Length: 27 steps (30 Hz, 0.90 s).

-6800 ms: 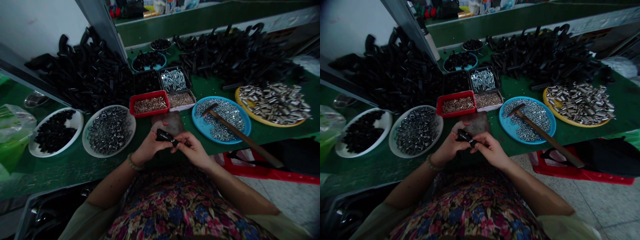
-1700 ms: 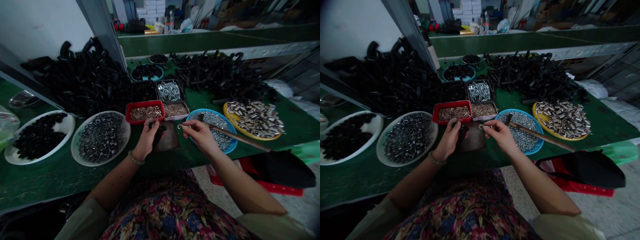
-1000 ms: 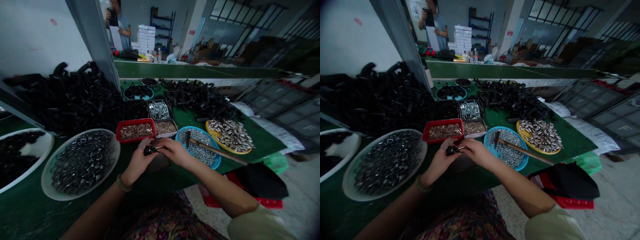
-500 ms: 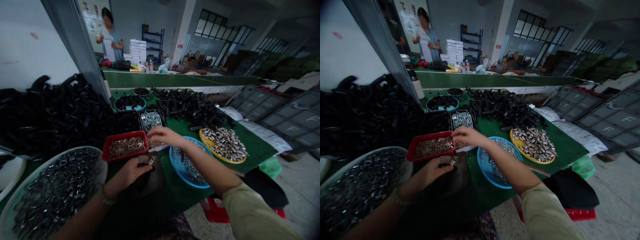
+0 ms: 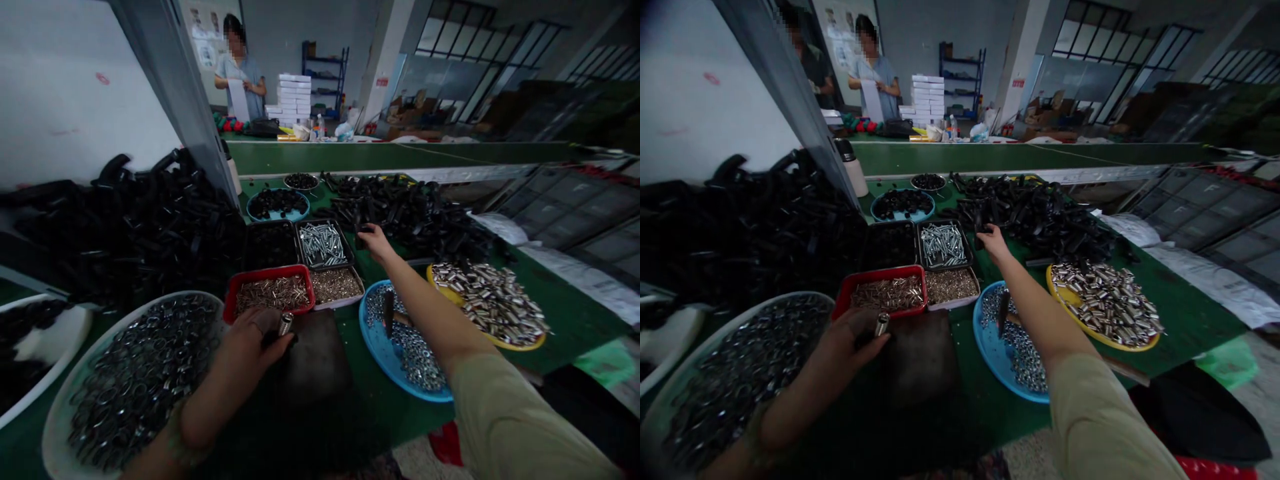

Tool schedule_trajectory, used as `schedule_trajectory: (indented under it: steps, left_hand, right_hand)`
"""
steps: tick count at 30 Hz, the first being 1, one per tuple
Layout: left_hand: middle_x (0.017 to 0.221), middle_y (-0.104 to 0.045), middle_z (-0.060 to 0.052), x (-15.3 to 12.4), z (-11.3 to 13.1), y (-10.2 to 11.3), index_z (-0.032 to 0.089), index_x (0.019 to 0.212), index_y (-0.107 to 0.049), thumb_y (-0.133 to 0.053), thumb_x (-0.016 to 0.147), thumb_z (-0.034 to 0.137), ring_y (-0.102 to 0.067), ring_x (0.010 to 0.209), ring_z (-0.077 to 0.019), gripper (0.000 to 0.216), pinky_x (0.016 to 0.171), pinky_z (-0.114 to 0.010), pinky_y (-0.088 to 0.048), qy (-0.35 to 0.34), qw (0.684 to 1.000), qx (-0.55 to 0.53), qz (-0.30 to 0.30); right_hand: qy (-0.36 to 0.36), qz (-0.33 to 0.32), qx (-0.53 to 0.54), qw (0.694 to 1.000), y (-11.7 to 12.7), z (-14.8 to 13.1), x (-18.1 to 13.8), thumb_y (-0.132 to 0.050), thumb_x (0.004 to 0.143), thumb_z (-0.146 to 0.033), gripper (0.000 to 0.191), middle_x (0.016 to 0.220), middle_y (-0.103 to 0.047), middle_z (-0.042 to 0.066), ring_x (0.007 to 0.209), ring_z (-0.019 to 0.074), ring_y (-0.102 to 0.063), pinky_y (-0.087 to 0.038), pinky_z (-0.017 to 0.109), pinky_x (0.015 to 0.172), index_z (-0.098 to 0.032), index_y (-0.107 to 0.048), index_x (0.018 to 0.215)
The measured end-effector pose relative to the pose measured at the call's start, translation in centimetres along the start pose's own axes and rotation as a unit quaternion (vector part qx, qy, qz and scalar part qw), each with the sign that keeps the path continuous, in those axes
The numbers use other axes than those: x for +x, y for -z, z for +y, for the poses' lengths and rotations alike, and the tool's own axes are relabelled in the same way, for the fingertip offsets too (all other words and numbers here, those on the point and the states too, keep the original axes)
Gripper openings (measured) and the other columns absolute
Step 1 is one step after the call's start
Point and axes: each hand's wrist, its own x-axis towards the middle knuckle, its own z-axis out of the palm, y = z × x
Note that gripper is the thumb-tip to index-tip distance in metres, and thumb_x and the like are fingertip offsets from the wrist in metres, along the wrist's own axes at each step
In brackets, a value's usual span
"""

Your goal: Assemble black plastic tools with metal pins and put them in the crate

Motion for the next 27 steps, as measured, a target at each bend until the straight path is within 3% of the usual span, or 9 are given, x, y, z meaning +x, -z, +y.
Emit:
schedule_trajectory:
  steps: [4, 7, 10, 13, 16, 20, 24, 27]
  left_hand:
    - [0.078, -0.061, -0.002, -0.9, 0.7, -1.5, 0.022, 0.086, -0.058, -0.053, 0.086, 0.028, -0.056, 0.074, -0.0192, 0.008, 0.074, -0.031, -0.044, -0.006, 0.998, -0.056, -0.012]
    - [0.081, -0.061, -0.001, -1.6, 1.6, -2.2, 0.021, 0.088, -0.058, -0.052, 0.088, 0.028, -0.056, 0.076, -0.0184, 0.009, 0.078, -0.030, -0.045, -0.002, 0.989, -0.141, -0.035]
    - [0.088, -0.065, -0.003, -2.4, 2.4, -2.1, 0.020, 0.094, -0.061, -0.054, 0.088, 0.028, -0.059, 0.085, -0.0203, 0.012, 0.085, -0.031, -0.045, 0.008, 0.977, -0.206, -0.047]
    - [0.098, -0.066, -0.005, -3.2, 2.8, -1.9, 0.020, 0.102, -0.062, -0.056, 0.088, 0.026, -0.060, 0.093, -0.0224, 0.017, 0.090, -0.033, -0.044, 0.012, 0.971, -0.230, -0.057]
    - [0.100, -0.067, -0.005, -3.9, 3.1, -1.9, 0.020, 0.101, -0.062, -0.054, 0.089, 0.027, -0.060, 0.093, -0.0224, 0.017, 0.090, -0.033, -0.044, 0.006, 0.971, -0.229, -0.061]
    - [0.099, -0.067, -0.005, -4.5, 3.4, -2.1, 0.020, 0.102, -0.063, -0.056, 0.088, 0.029, -0.060, 0.092, -0.0223, 0.018, 0.088, -0.032, -0.044, -0.014, 0.975, -0.214, -0.056]
    - [0.095, -0.067, -0.006, -4.7, 3.4, -2.0, 0.020, 0.100, -0.065, -0.055, 0.089, 0.030, -0.061, 0.089, -0.0221, 0.017, 0.086, -0.031, -0.045, -0.051, 0.985, -0.149, -0.064]
    - [0.088, -0.067, -0.005, -4.8, 3.0, -1.8, 0.020, 0.097, -0.065, -0.056, 0.089, 0.032, -0.061, 0.081, -0.0206, 0.017, 0.080, -0.030, -0.046, -0.071, 0.989, -0.100, -0.085]
  right_hand:
    - [0.048, -0.042, 0.151, 0.987, 1.1, 1.1, -7.2, -0.046, 0.085, -0.044, 0.033, 0.093, -0.061, 0.000, 0.063, 0.0140, -0.063, -0.051, 0.029, 0.059, -0.027, -0.043, 0.113]
    - [0.081, -0.096, 0.268, 0.955, 0.4, 1.0, -13.9, -0.049, 0.082, -0.064, 0.041, 0.080, -0.058, -0.001, 0.051, 0.0115, -0.053, -0.045, 0.027, 0.050, -0.026, -0.048, 0.096]
    - [0.074, -0.190, 0.248, 0.947, -0.9, 0.2, -20.2, -0.048, 0.082, -0.071, 0.046, 0.068, -0.055, -0.001, 0.052, 0.0138, -0.051, -0.046, 0.029, 0.053, -0.026, -0.052, 0.089]
    - [0.037, -0.265, 0.250, 0.931, -1.7, -0.6, -24.5, -0.052, 0.080, -0.070, 0.044, 0.072, -0.057, 0.002, 0.059, 0.0169, -0.054, -0.049, 0.031, 0.054, -0.026, -0.052, 0.082]
    - [0.022, -0.278, 0.240, 0.930, -1.9, -1.3, -26.5, -0.057, 0.081, -0.065, 0.041, 0.070, -0.054, 0.001, 0.058, 0.0159, -0.052, -0.047, 0.029, 0.048, -0.025, -0.051, 0.073]
    - [0.072, -0.274, 0.135, 0.949, -1.8, -2.2, -27.0, -0.057, 0.082, -0.060, 0.043, 0.062, -0.047, -0.002, 0.054, 0.0123, -0.045, -0.039, 0.023, 0.045, -0.021, -0.051, 0.065]
    - [0.128, -0.270, 0.093, 0.950, -1.4, -2.6, -27.2, -0.047, 0.088, -0.060, 0.046, 0.061, -0.046, -0.002, 0.055, 0.0108, -0.044, -0.036, 0.022, 0.046, -0.020, -0.051, 0.067]
    - [0.102, -0.314, 0.069, 0.942, -1.2, -2.6, -27.4, -0.040, 0.091, -0.059, 0.047, 0.060, -0.045, -0.003, 0.049, 0.0098, -0.044, -0.035, 0.021, 0.040, -0.019, -0.050, 0.070]
